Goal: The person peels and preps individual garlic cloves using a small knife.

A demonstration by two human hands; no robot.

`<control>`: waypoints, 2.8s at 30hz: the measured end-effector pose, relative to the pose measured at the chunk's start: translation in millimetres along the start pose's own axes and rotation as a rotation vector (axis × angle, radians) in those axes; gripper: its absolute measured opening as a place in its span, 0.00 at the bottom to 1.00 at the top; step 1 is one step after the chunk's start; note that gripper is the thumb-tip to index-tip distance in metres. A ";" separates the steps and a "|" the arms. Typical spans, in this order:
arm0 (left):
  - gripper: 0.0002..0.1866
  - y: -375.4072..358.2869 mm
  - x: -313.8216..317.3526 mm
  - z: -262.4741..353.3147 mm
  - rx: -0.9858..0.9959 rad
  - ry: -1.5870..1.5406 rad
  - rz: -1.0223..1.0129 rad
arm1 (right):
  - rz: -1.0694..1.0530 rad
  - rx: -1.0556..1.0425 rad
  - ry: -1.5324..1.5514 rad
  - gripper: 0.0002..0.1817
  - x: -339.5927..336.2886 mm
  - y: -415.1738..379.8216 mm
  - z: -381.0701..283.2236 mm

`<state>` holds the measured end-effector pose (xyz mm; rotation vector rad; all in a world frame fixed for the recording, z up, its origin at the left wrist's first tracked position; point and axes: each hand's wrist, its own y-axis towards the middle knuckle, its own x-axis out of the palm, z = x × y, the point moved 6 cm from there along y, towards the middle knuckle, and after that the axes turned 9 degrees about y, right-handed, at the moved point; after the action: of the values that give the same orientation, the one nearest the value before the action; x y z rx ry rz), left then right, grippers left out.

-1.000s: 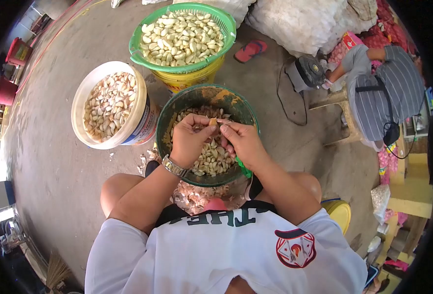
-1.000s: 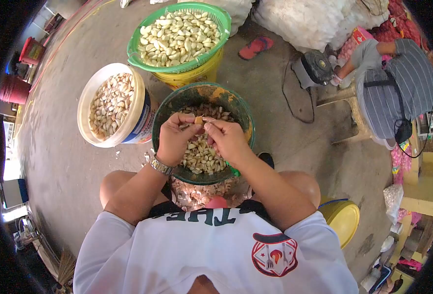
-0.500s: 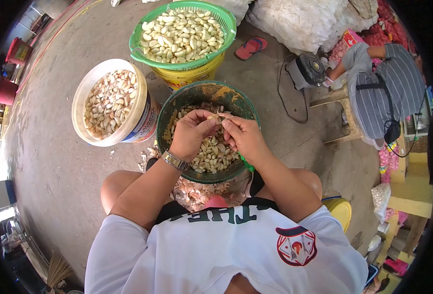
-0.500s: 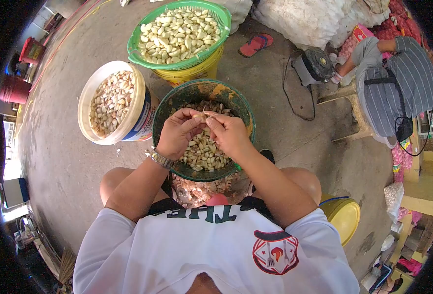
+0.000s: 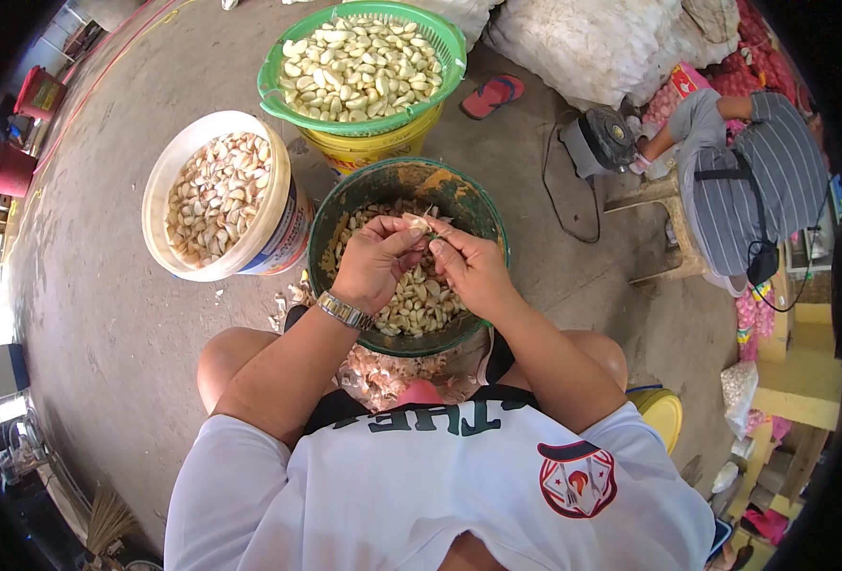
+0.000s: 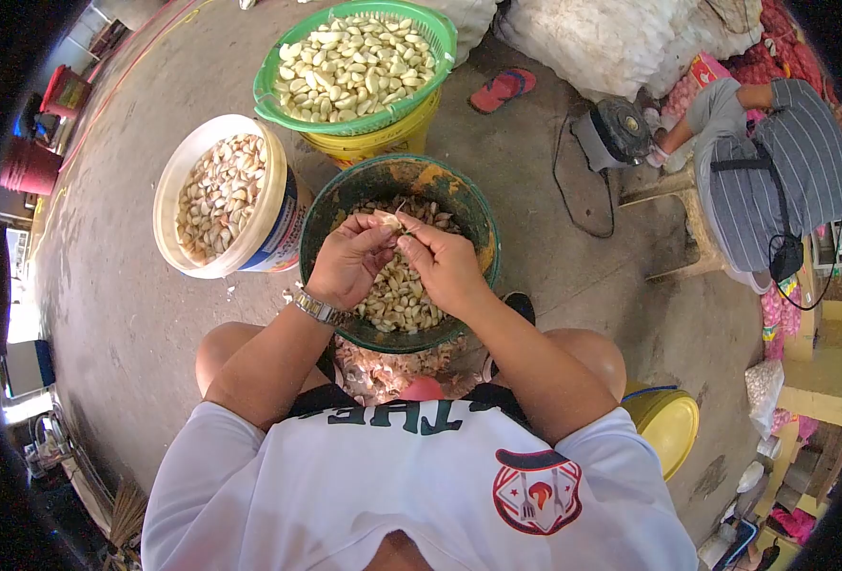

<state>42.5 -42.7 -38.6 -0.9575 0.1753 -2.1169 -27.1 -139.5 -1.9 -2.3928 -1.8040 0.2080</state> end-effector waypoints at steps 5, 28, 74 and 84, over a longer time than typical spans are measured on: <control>0.06 4.3 1.0 -0.1 -0.021 0.019 -0.114 | -0.020 0.270 0.507 0.14 -3.0 -2.3 7.3; 0.12 1.6 13.3 2.8 -0.254 0.087 -0.197 | 0.070 0.235 0.688 0.12 -25.3 -8.1 -7.6; 0.09 -2.8 -7.6 -14.1 -0.148 0.461 -0.029 | -0.085 0.073 -0.027 0.18 -0.9 -26.9 25.0; 0.06 29.8 -62.3 -28.9 -0.007 1.110 0.246 | 0.136 0.158 0.245 0.18 -40.8 -9.5 5.9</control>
<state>65.9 -23.9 -107.1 0.3234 0.7935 -2.1726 -48.3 -176.0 -4.8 -2.3157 -1.4655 0.0653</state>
